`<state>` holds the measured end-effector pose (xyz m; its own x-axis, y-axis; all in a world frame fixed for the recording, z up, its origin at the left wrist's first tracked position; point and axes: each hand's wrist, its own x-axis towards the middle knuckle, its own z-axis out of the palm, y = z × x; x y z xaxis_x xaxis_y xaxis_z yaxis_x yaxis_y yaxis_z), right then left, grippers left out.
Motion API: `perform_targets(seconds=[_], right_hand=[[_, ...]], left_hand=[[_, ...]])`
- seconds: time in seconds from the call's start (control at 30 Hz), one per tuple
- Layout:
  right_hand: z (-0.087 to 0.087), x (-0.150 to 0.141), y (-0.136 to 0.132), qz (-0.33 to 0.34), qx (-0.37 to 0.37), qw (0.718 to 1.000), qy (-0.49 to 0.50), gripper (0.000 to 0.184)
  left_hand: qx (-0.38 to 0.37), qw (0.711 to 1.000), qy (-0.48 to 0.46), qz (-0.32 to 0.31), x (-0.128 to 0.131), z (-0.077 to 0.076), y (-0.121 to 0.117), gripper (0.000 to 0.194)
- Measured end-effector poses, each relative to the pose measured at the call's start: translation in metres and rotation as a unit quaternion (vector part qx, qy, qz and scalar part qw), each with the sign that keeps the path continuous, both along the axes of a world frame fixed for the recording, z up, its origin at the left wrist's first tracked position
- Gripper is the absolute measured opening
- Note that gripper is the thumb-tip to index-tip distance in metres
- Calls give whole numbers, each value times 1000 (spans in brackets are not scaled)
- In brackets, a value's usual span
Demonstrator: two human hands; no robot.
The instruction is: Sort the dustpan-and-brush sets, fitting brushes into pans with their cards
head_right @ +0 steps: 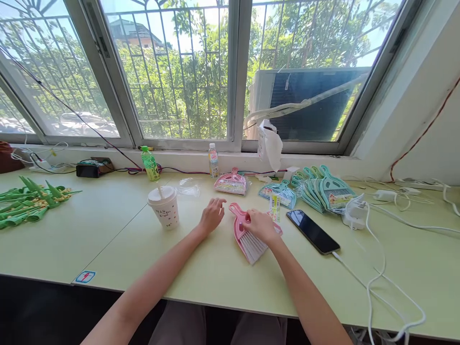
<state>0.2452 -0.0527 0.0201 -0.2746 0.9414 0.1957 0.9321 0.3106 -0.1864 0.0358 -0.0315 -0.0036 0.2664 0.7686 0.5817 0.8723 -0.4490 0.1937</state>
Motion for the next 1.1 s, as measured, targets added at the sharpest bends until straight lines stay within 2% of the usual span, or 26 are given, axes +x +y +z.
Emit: perform_targets(seconds=[0.13, 0.23, 0.3, 0.43, 0.6, 0.73, 0.83, 0.97, 1.1], right_hand=[[-2, -2, 1, -19, 3, 1000, 4, 27], [-3, -1, 2, -34, 9, 999, 3, 28], [-4, 0, 3, -35, 11, 999, 9, 27], [-8, 0, 5, 9, 3, 999, 38, 26], [-9, -8, 1, 88, -6, 993, 73, 24], [-5, -11, -3, 91, -15, 993, 75, 23], [-3, -9, -2, 81, -24, 993, 82, 21], [-2, -3, 2, 90, -24, 988, 121, 18], [-3, 2, 6, 96, -29, 983, 154, 20]], left_hand=[[14, 997, -13, -74, -15, -9, 13, 53], [-19, 990, -4, -138, -17, -19, 20, 67], [-58, 987, -2, -151, -16, -23, 22, 69], [-101, 984, -10, -144, -15, -24, 24, 67], [-69, 987, 4, -146, -13, -18, 19, 58], [-57, 982, 40, -174, -12, -13, 15, 51], [-6, 976, 71, -205, -11, -11, 14, 46], [80, 964, 140, -213, -10, -5, 8, 25], [100, 953, 192, -211, -11, 2, 3, 27]])
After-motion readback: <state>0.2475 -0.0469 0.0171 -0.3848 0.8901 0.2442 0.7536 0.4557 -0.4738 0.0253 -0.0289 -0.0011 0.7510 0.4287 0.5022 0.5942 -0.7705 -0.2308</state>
